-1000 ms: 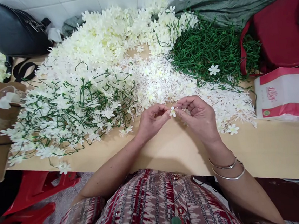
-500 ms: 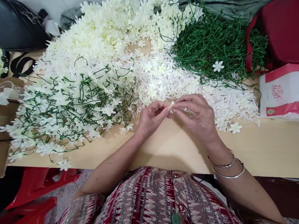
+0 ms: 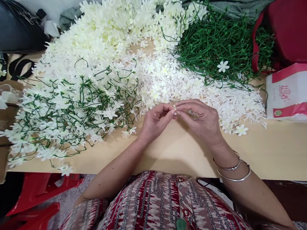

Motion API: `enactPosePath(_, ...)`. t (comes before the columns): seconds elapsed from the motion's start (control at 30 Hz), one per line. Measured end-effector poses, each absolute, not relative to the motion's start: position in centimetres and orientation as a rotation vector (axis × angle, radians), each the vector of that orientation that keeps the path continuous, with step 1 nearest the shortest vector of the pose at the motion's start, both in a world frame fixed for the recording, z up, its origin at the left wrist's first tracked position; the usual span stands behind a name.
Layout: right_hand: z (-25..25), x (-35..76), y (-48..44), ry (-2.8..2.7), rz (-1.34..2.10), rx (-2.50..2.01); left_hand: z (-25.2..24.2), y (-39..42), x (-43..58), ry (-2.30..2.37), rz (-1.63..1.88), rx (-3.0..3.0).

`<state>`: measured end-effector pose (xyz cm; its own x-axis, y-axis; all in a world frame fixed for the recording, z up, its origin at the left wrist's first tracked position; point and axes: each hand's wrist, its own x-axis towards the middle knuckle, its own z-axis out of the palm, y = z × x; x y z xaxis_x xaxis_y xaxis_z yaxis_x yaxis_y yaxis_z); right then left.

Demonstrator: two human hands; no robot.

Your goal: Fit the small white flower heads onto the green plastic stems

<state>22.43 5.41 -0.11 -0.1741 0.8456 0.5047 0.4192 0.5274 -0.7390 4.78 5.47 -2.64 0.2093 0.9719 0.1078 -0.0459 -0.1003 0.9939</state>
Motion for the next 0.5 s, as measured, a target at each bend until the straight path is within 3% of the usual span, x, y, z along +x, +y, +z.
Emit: enactPosePath(0.5,-0.23,21.95,5.27,-1.767,0.540,-1.057,-2.32,5.18,5.03,1.077,1.113,1.351)
